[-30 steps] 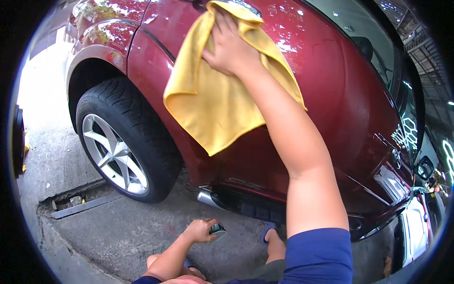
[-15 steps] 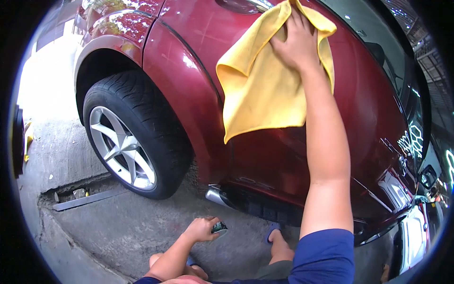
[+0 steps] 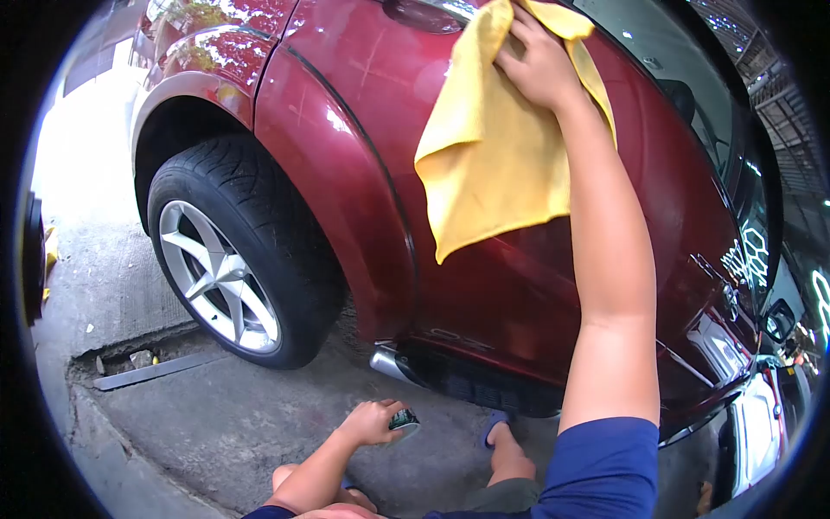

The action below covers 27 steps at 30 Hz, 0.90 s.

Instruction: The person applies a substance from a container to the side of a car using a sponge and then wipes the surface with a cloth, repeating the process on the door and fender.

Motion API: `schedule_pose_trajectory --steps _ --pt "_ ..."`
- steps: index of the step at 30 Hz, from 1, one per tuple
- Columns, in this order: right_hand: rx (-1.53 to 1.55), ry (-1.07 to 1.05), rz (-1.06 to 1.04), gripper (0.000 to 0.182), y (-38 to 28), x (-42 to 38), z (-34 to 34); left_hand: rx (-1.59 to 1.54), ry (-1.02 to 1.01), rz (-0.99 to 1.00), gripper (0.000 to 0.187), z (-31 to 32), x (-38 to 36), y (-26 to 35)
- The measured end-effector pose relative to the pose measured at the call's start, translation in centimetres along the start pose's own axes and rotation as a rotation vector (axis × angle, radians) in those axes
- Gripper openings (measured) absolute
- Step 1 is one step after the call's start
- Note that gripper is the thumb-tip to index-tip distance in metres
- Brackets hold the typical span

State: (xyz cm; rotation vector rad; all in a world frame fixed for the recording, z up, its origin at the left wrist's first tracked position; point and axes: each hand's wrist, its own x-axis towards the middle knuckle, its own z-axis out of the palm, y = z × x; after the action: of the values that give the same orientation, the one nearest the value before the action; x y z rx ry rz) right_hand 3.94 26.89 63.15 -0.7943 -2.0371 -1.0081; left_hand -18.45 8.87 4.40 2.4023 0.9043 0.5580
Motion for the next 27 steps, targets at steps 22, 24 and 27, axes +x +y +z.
schedule_pose_trajectory --steps 22,24,27 --pt "-0.002 -0.151 0.005 0.087 -13.9 -1.7 13.2 0.063 -0.039 0.0 0.051 2.3 1.8 0.1" --pt "0.067 -0.289 -0.151 0.09 -12.8 -6.6 12.8 0.071 -0.031 0.018 0.053 2.2 1.7 0.0" --pt "-0.014 -0.305 -0.118 0.091 -9.3 -10.4 11.2 0.036 -0.005 0.027 0.057 1.5 1.3 0.3"
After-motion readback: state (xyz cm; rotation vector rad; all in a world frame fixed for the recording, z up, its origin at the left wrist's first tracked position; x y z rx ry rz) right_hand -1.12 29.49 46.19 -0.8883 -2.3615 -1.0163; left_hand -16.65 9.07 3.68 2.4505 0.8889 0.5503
